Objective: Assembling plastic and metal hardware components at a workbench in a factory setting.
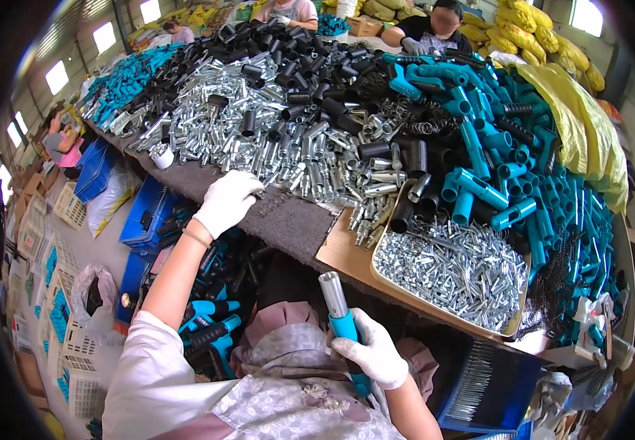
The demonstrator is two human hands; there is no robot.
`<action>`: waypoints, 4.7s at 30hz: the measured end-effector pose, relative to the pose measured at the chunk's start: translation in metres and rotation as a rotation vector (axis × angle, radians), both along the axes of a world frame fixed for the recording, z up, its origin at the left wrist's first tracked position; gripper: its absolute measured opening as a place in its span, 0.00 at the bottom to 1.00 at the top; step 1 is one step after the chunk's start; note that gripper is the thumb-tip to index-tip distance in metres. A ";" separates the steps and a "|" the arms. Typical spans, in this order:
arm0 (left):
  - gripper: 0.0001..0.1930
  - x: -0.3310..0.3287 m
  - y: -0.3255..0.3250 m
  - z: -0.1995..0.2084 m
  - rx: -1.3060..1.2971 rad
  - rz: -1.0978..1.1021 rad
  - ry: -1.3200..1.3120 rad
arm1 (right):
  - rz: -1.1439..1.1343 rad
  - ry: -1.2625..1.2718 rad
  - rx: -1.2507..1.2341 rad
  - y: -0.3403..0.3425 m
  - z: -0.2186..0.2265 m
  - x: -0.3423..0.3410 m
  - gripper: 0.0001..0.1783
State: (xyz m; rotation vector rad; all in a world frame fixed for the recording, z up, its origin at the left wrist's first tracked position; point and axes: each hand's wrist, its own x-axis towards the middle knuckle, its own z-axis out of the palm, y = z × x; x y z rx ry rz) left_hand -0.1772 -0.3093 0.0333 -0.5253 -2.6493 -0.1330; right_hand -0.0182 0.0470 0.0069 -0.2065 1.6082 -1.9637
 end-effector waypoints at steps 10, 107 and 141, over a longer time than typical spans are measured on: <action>0.06 -0.009 -0.009 -0.003 0.049 0.139 -0.195 | 0.012 0.283 0.148 -0.007 0.006 0.008 0.36; 0.10 0.148 0.140 0.043 0.529 -0.628 -0.563 | 0.109 0.551 0.404 0.033 -0.001 0.010 0.25; 0.13 0.150 0.159 0.044 0.389 -0.833 -0.298 | 0.035 0.661 0.415 0.035 -0.017 0.013 0.23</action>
